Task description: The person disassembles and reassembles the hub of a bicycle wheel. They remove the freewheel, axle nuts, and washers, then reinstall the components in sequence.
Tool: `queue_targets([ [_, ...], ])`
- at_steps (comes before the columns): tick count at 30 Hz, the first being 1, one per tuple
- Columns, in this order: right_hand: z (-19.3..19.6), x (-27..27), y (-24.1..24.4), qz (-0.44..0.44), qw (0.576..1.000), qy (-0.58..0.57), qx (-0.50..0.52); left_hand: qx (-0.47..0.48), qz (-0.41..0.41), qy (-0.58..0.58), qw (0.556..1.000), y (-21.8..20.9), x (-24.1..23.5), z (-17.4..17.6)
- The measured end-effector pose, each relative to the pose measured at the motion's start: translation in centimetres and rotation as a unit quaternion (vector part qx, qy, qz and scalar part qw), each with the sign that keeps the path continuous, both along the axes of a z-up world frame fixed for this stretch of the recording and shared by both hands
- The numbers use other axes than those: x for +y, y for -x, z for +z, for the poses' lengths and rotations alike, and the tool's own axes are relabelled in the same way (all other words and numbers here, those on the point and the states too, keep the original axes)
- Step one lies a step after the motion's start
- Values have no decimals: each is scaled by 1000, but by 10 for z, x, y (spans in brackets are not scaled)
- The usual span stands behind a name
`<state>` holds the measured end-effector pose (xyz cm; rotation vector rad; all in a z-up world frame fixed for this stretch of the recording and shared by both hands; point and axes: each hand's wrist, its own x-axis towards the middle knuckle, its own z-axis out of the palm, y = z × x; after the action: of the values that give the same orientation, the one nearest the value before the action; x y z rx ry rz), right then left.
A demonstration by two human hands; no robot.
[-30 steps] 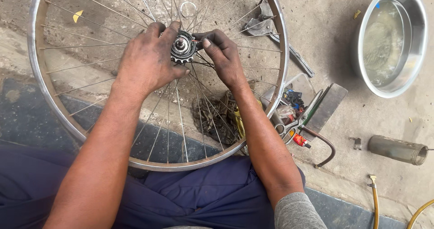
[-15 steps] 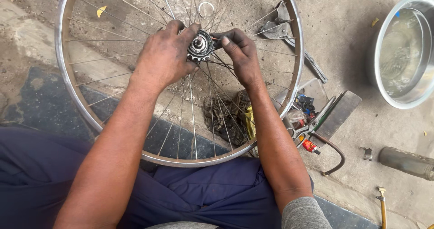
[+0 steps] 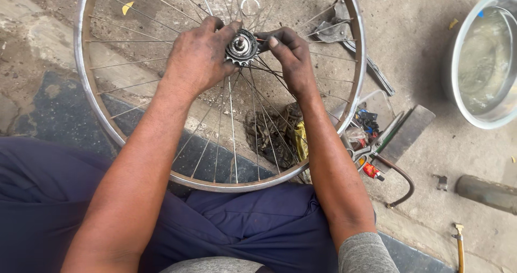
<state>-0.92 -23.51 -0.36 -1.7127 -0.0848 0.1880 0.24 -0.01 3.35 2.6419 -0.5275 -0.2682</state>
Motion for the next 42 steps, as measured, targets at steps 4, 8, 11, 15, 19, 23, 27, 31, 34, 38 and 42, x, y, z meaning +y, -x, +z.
queue_targets([
  [4,-3,0,0,-9,1000,28,2,77,0,19,997,-1,6,3],
  [8,-3,4,-3,-14,1000,16,-2,50,0,27,998,3,7,5],
  [11,-4,2,-5,-13,1000,-2,-11,92,33,47,994,5,4,1],
  [15,-10,3,-10,-25,1000,-8,-9,88,62,60,992,7,2,-8],
  [19,-10,5,-23,-20,1000,-15,-18,69,94,47,992,12,-9,-12],
  [23,-8,3,-35,5,1000,-5,-15,81,158,33,984,34,-34,-7],
  [27,-7,0,-39,45,999,-19,1,94,177,46,979,63,-56,2],
  [31,-7,7,-39,62,998,-3,14,152,185,143,960,63,-46,11],
  [34,-6,9,-36,61,998,26,6,202,163,126,958,48,-33,18],
  [38,-2,9,-33,54,998,30,9,201,59,-6,978,37,-23,22],
  [42,5,11,-26,36,997,56,27,112,37,-13,993,34,-19,18],
])
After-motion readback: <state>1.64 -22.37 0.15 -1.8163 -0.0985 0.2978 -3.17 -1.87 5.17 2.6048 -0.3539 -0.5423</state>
